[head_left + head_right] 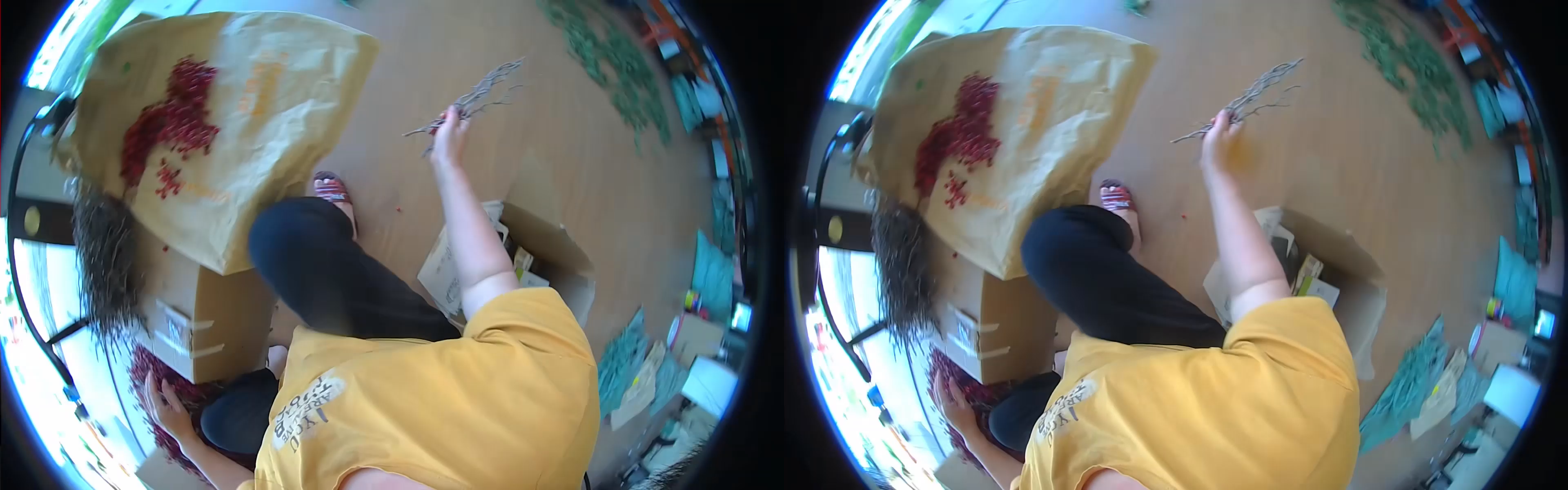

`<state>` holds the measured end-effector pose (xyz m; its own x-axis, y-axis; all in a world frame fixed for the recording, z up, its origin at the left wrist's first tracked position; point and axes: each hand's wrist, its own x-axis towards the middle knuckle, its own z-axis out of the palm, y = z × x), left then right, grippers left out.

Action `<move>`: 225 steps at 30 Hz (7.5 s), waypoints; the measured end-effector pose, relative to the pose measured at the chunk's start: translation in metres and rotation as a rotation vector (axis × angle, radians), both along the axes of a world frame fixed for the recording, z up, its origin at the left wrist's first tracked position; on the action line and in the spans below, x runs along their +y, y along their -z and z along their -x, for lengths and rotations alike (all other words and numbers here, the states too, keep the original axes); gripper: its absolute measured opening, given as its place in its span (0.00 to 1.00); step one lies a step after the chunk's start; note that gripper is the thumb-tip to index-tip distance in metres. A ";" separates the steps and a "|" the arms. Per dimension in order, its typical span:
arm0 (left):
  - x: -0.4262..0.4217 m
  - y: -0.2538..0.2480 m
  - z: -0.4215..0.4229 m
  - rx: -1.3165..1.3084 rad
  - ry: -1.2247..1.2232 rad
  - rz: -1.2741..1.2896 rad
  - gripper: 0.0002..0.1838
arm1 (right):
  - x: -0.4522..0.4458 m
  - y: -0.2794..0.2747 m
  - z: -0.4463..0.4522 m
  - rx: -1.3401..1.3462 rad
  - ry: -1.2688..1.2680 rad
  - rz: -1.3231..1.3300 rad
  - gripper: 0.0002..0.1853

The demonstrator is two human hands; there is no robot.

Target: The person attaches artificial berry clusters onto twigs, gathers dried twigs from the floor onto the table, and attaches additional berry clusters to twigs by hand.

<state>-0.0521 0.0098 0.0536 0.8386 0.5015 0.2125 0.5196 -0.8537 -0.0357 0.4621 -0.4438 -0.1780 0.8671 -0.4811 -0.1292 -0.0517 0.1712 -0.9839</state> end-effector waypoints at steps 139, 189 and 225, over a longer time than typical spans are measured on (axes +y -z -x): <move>0.075 0.014 -0.040 -0.820 -0.444 1.177 0.04 | 0.392 -0.152 0.089 -0.701 -1.208 1.553 0.16; 0.072 0.076 -0.072 -0.015 -0.430 0.647 0.13 | 0.404 -0.144 0.249 0.406 -1.774 -0.087 0.10; 0.022 0.040 -0.054 -0.781 -0.423 1.889 0.07 | 0.391 -0.123 0.294 1.065 -1.732 -1.044 0.10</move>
